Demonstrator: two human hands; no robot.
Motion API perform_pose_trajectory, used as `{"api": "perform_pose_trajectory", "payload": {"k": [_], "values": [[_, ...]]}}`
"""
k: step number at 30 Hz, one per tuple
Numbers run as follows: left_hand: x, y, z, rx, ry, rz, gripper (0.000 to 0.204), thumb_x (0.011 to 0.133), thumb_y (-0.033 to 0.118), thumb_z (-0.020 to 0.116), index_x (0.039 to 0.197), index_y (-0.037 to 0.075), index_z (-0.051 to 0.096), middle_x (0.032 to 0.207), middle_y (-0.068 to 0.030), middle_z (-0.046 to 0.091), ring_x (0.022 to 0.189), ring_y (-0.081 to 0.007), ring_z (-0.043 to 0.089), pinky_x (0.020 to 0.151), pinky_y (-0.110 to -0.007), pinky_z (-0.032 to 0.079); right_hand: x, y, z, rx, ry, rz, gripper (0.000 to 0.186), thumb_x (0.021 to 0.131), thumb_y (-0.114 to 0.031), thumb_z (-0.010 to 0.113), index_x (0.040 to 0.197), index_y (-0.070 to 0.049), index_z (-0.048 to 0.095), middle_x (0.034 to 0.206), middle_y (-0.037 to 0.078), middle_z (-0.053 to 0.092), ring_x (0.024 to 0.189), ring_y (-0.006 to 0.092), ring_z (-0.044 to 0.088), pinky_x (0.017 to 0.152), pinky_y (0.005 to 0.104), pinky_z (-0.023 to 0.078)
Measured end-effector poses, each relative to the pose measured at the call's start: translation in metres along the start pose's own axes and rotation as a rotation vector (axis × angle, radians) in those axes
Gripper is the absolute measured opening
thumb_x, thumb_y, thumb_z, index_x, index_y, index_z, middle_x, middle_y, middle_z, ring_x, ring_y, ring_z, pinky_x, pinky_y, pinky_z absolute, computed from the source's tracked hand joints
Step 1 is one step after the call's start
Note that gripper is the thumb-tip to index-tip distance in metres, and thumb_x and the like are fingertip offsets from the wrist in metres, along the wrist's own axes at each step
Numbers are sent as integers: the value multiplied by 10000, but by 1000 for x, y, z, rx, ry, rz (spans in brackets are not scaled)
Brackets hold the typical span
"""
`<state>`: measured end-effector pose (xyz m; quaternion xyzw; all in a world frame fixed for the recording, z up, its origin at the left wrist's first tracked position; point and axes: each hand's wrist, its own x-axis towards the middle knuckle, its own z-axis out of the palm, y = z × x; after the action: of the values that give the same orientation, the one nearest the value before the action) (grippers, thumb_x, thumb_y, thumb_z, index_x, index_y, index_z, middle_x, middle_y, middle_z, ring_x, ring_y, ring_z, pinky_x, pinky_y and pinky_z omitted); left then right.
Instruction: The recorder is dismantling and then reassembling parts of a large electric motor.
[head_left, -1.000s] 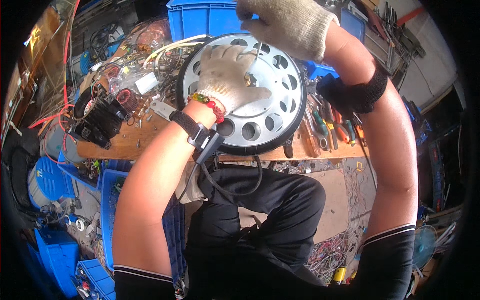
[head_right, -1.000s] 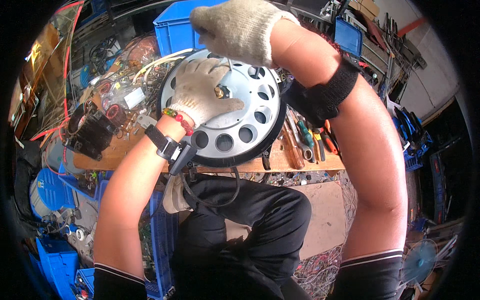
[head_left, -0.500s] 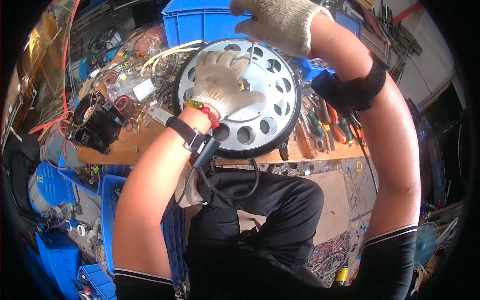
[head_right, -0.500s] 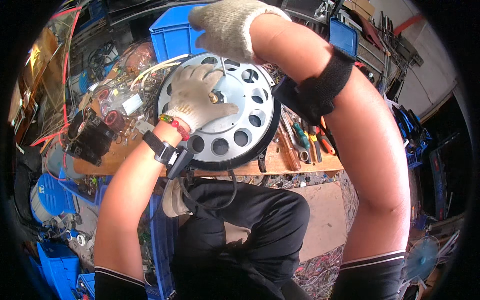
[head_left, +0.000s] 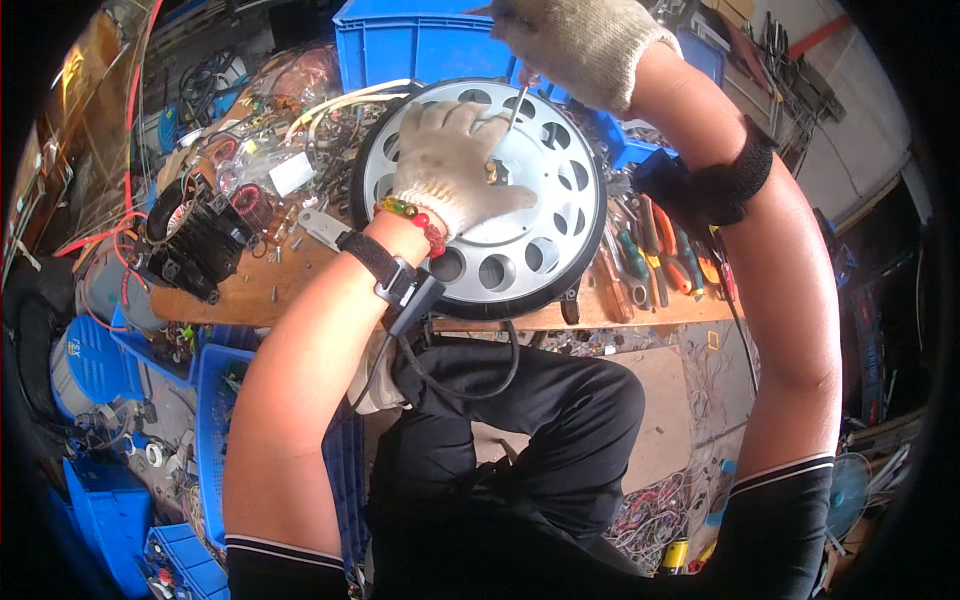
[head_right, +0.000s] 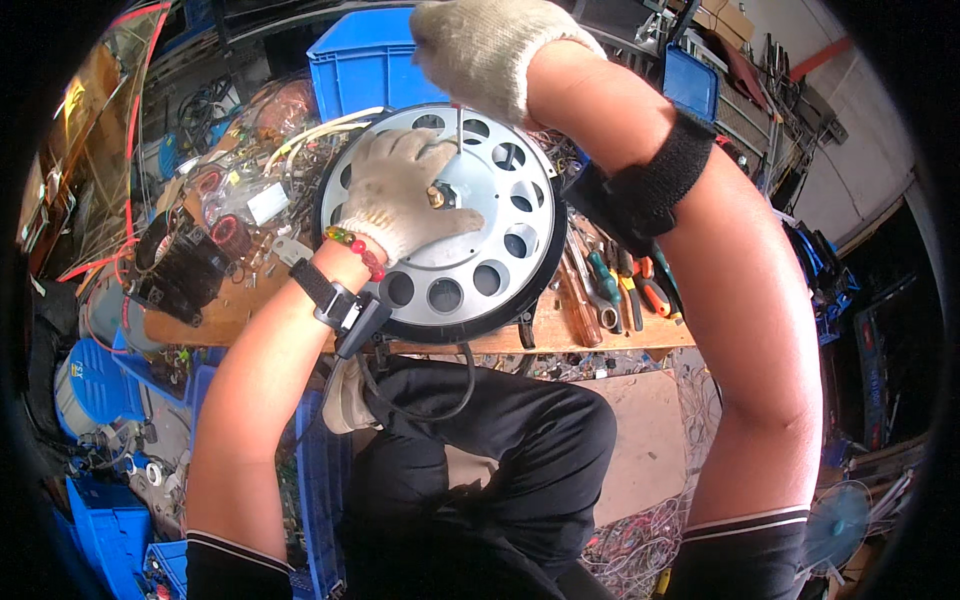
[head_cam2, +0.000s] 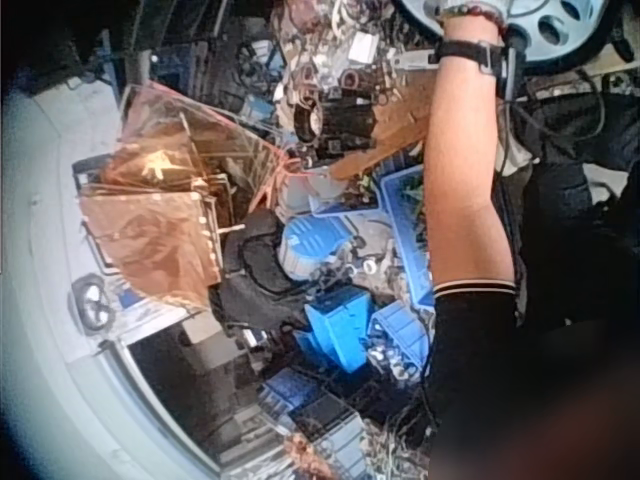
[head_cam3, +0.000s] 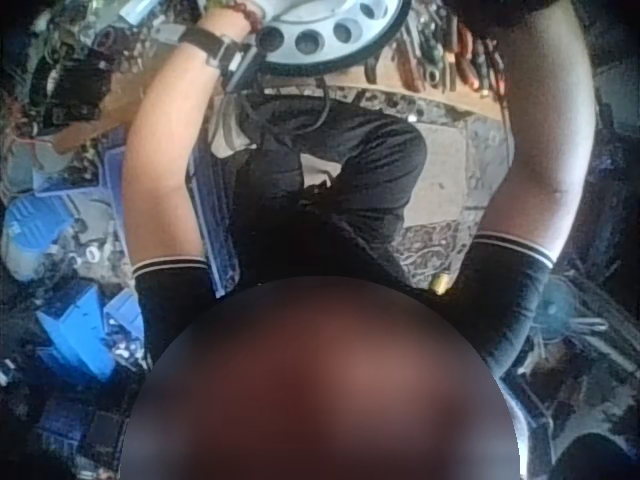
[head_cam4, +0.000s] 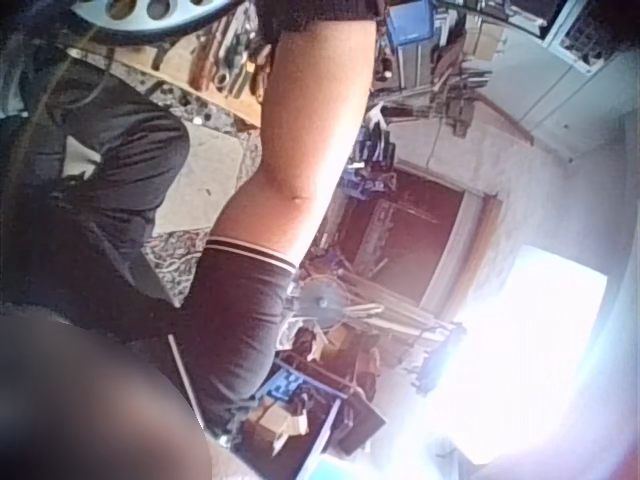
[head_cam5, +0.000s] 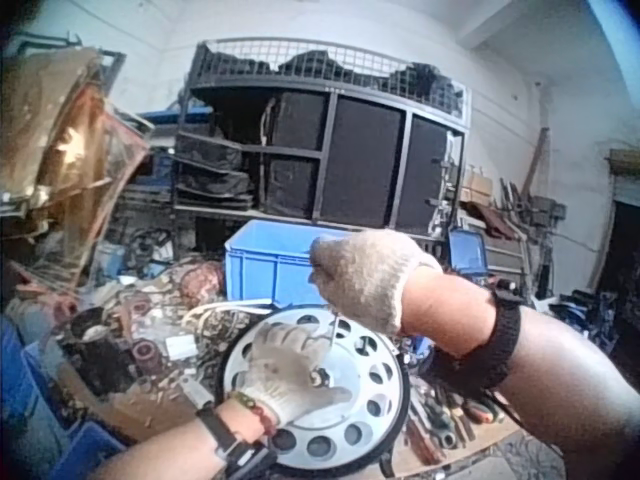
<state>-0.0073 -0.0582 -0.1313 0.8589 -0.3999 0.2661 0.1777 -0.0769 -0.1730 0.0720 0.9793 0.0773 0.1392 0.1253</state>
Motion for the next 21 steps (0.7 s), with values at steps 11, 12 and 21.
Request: {"api": "perform_pose_trajectory", "payload": {"k": [11, 12, 21], "values": [[-3, 2, -4, 18, 50, -5, 853, 713, 692, 769, 1369, 156, 672, 1426, -96, 586, 1380, -296, 460, 1221, -499, 267, -7, 12, 6, 65, 49, -71, 394, 998, -344, 575, 1223, -33, 660, 1049, 252, 736, 1031, 434, 703, 893, 488, 551], [-3, 1, -4, 18, 59, -2, 858, 709, 694, 771, 1369, 156, 673, 1424, -96, 588, 1378, -296, 462, 1222, -498, 265, -3, 5, 1, 63, 49, -72, 394, 998, -344, 575, 1223, -33, 660, 1049, 252, 736, 1031, 434, 703, 893, 488, 551], [-1, 1, 0, 4, 72, 10, 856, 692, 705, 772, 1342, 154, 687, 1423, -81, 592, 1376, -294, 458, 1221, -505, 261, 12, 13, 10, -51, -123, 26, 470, 1009, -467, 557, 1123, -62, 767, 1125, 204, 750, 1086, 389, 707, 938, 457, 553]]}}
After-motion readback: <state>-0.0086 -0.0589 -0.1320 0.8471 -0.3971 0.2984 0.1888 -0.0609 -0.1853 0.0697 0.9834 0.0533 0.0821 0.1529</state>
